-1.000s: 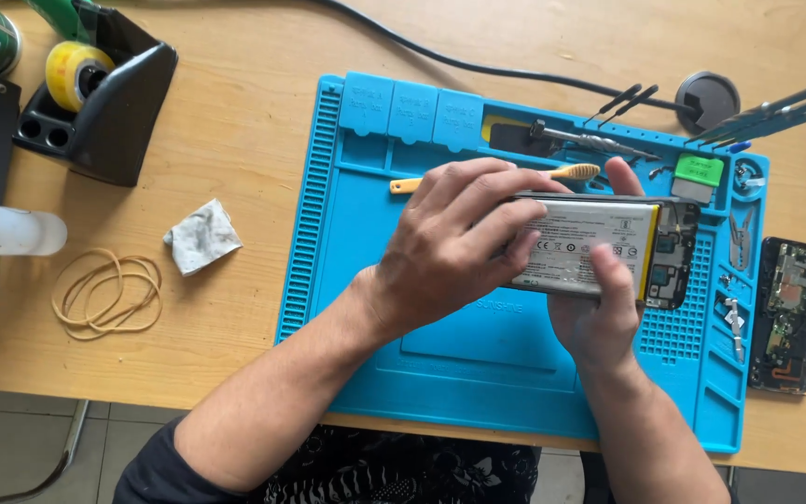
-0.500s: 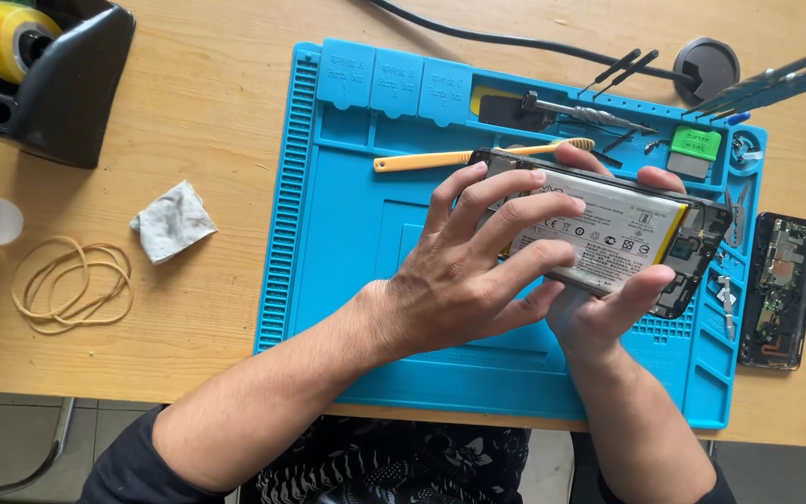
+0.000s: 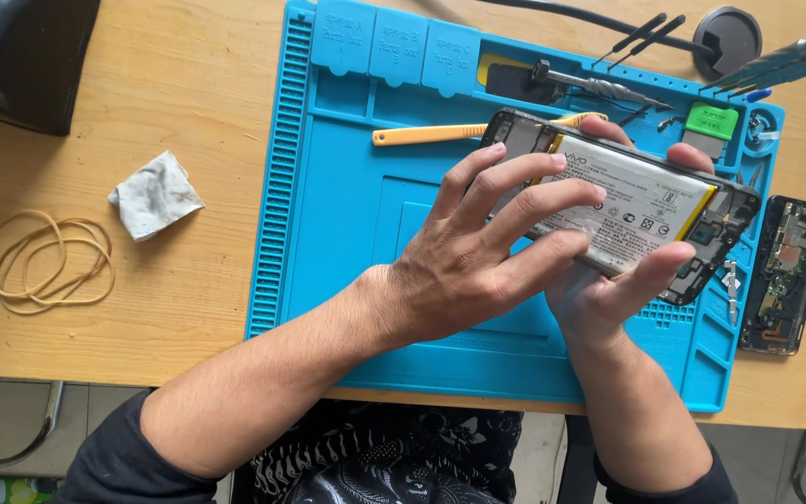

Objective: Disassembling a mobile phone by removing the battery and prying off the screen assembly using specialized tools.

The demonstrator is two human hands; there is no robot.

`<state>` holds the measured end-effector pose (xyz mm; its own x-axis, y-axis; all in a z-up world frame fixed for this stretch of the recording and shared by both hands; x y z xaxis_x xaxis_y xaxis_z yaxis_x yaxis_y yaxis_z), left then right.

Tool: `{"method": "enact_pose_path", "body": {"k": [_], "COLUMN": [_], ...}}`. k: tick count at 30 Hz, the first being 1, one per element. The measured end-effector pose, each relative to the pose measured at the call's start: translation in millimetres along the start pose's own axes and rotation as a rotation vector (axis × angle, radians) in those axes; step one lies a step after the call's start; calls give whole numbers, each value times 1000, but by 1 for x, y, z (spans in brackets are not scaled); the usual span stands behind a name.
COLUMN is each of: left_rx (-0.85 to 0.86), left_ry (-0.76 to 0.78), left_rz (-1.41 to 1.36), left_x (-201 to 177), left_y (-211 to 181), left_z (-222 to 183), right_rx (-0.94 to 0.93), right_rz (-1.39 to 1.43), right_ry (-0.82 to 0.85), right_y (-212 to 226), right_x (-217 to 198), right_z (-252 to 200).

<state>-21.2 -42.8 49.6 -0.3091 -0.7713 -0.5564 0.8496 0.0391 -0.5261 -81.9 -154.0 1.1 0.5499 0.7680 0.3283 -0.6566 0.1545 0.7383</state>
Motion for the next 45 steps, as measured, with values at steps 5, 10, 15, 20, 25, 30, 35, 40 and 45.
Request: {"method": "enact_pose_path", "body": {"k": [5,10,15,20,25,30,35,40,45], "left_rx": [12,-1,-36,6,88,61,67,-16,13], "left_ry": [14,37,50,49,9,103,121,176,185], "left_rz": [-4,5,7,33,40,-32,-141,-285,-296], "left_x": [1,3,5,4,1,9,5,6,-1], "left_y": [0,0,4,1,-4,-2,-3,9,8], "left_z": [0,1,3,3,-1,-4,-4,3,10], "right_rx": [27,41,45,21,-22,-39,-25,12,8], "right_rz": [-35,-40,-39,-79,-35,-52,-155,-88,-111], "right_ry": [24,20,74,59,42,54,73,168,247], "right_y": [1,-4,-5,-4,2,1,8,10,5], "right_x": [2,-1,4,3,11,4,3,6,10], "right_z": [2,1,3,2,4,2,8,15,20]}}
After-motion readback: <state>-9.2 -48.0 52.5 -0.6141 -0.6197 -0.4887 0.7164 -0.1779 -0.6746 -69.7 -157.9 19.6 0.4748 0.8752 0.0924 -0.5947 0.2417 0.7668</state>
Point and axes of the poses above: each hand's wrist, its own z-axis towards the middle knuckle, its own x-axis out of the palm, y = z × x, the point moved 8 cm from there along z, towards the middle knuckle, and after that the axes turned 13 degrees about -x, right-handed, at the moved point
